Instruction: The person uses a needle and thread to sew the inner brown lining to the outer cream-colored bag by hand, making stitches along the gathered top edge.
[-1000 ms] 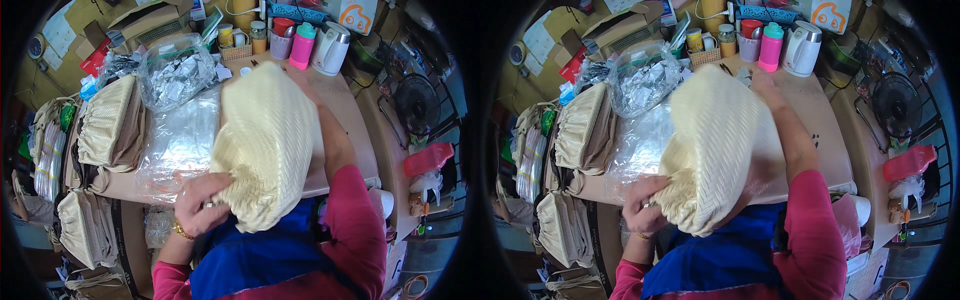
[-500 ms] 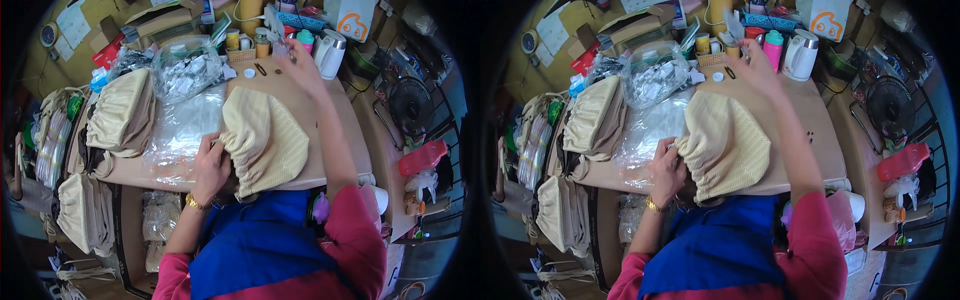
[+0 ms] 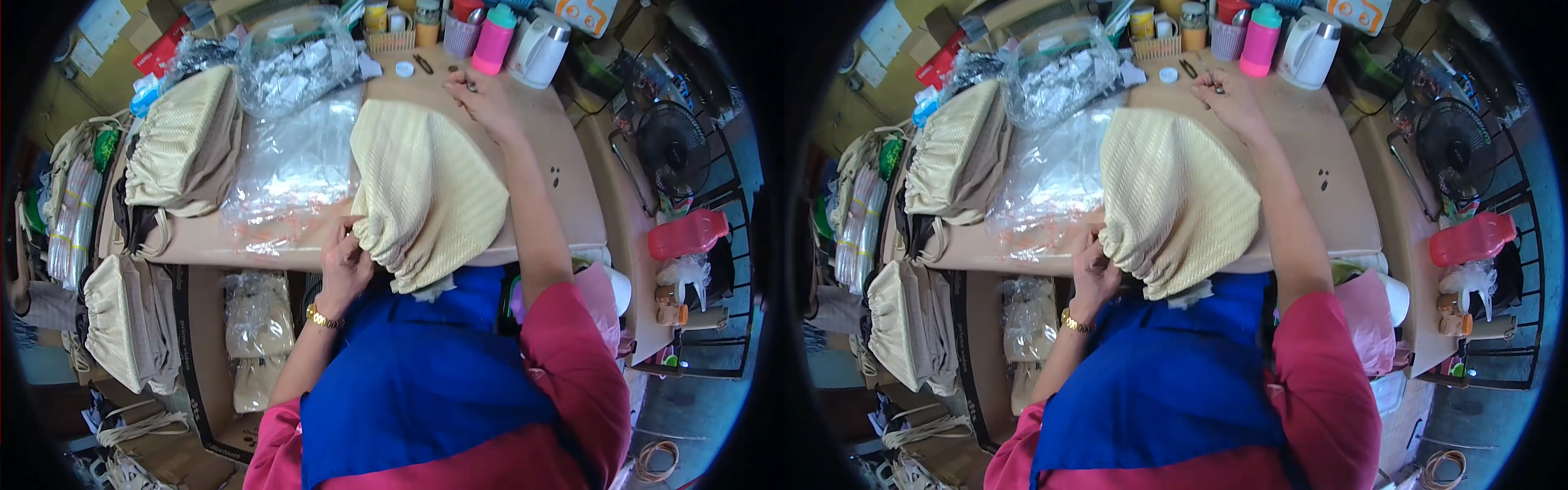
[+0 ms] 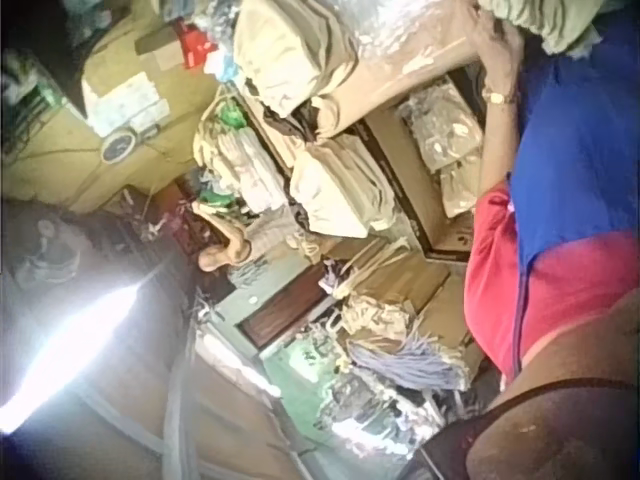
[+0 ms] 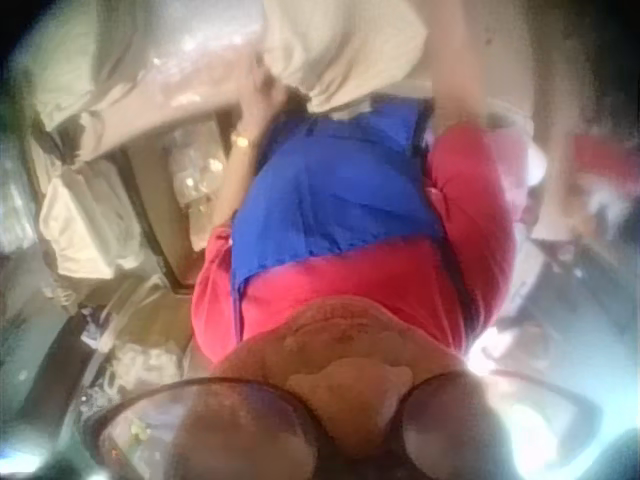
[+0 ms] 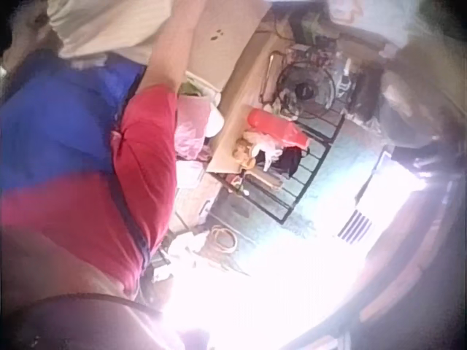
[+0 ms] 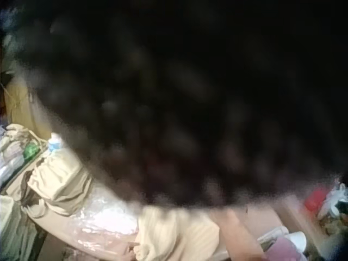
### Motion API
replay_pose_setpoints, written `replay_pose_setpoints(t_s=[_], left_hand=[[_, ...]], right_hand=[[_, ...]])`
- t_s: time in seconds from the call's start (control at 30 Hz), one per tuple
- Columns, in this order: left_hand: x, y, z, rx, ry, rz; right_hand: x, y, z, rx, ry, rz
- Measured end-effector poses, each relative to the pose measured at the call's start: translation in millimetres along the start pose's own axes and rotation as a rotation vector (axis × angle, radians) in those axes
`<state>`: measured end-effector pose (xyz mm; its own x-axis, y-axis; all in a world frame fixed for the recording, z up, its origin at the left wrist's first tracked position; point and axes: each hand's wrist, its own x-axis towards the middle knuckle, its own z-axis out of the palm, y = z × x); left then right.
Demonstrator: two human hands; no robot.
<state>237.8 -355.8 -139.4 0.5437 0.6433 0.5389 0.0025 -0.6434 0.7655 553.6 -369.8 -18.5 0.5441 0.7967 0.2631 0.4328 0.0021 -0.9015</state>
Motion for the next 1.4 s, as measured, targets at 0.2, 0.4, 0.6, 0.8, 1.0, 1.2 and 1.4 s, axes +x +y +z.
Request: replay_pose_setpoints(t_s=[0.2, 0.4, 0.6, 0.8, 1.0, 1.2, 1.4], left_hand=[[6.5, -11.9, 6.9, -0.054, 0.037, 0.006], [14.3, -28.6, -4.1, -0.11, 0.01, -0.18], [58.0, -51.9, 7.7, -0.214, 0.188, -0.459], [77.2, -87.4, 13.2, -0.306, 0.265, -0.43], [64.9, -58.5, 10.2, -0.069, 0.103, -0.142], [51.7, -38.6, 21.9, 0.062, 0.021, -0.065], [53.7, -27.5, 18.1, 0.086, 0.144, -0.032]], right_hand=[[-192.6, -1.7, 10.3, -0.109, -0.955, 0.117], [-279.0, 86.0, 39.1, -0.291, -0.511, 0.176], [-255.9, 90.5, 54.0, -0.494, -0.59, 0.094], [-262.5, 91.0, 49.7, -0.598, -0.511, 0.061], [-241.2, 26.2, -40.4, -0.031, -0.494, -0.024], [-41.4, 11.9, -81.0, -0.244, 0.034, -0.126], [197.8, 102.6, -4.4, -0.397, -0.083, -0.113]])
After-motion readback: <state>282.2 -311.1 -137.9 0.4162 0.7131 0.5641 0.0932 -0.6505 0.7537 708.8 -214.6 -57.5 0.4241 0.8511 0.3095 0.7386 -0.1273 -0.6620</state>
